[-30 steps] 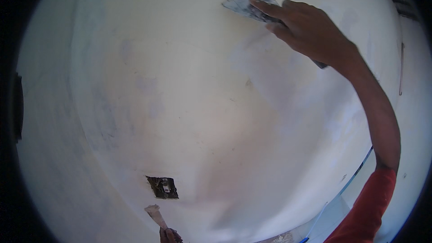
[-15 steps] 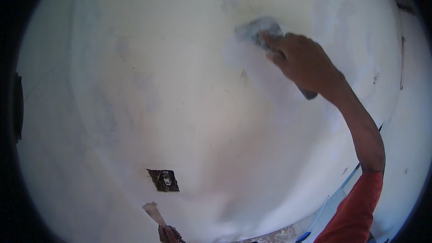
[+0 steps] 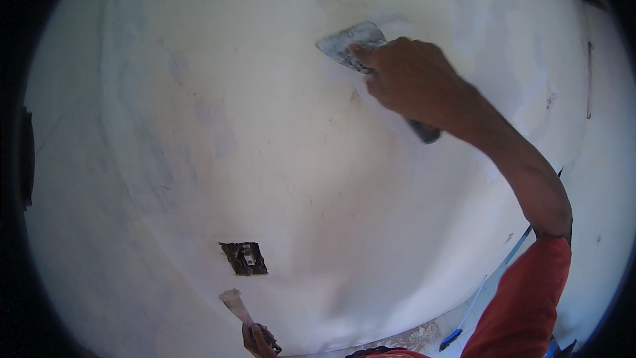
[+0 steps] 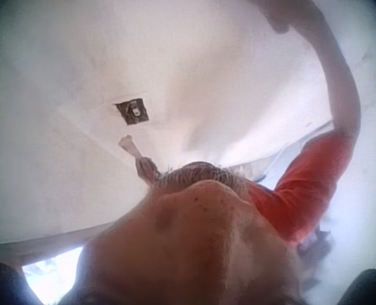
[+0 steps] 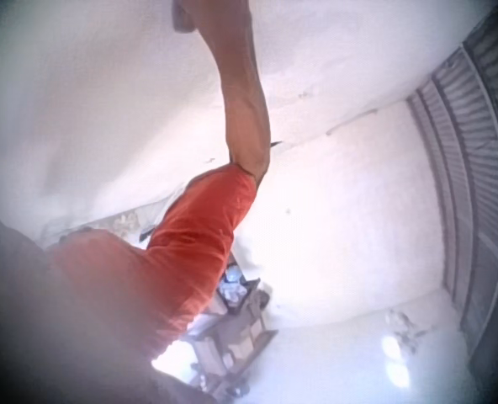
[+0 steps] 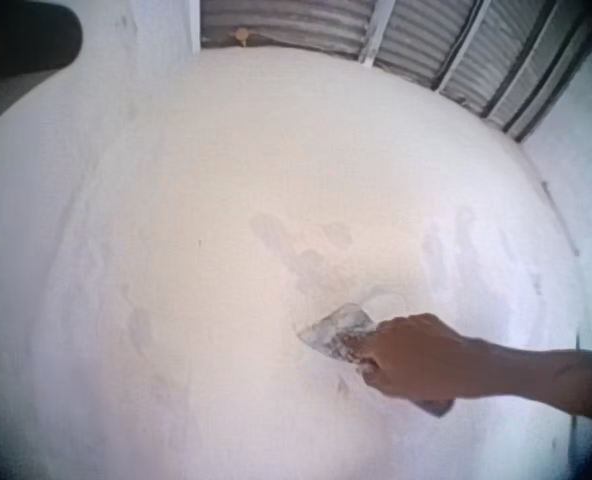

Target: The person scrapes a ceiling with a putty knife and applies putty from a container to fill holes and cracks on the ceiling surface.

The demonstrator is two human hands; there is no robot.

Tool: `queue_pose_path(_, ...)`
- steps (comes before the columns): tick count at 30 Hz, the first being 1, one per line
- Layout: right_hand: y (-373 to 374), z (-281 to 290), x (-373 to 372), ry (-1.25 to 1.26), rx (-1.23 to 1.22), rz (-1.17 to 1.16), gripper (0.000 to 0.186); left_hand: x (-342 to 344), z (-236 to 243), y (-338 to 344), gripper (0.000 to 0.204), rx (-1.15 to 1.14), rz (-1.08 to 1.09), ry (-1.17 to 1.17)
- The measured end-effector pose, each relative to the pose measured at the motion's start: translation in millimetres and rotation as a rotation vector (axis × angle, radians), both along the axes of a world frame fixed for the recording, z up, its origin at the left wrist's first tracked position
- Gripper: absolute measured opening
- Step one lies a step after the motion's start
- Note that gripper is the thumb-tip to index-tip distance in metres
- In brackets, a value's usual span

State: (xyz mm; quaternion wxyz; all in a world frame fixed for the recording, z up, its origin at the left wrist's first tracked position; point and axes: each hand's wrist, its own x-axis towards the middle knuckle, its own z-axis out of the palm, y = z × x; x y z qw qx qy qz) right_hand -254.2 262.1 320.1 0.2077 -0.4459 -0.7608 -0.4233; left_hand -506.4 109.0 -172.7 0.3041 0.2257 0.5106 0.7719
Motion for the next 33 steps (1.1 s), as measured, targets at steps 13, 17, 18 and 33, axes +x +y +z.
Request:
queue_pose_path(13, -1, 31, -42, -0.005, 0.094, -0.042, 0.051, 6, 11, 5, 0.02, -0.024, -0.03, -0.038)
queue_pose_path(17, -12, 11, -5, -0.057, 0.107, 0.017, 0.048, 8, 13, 3, 0.021, 0.001, 0.011, 0.007)
queue_pose_path(18, -13, 12, 2, -0.097, 0.218, 0.052, 0.045, 7, 10, 4, 0.021, 0.007, -0.007, 0.008)
queue_pose_path(33, 0, 9, 19, 0.013, -0.01, 0.102, 0.048, 0, -7, 6, 0.021, 0.011, -0.001, -0.037)
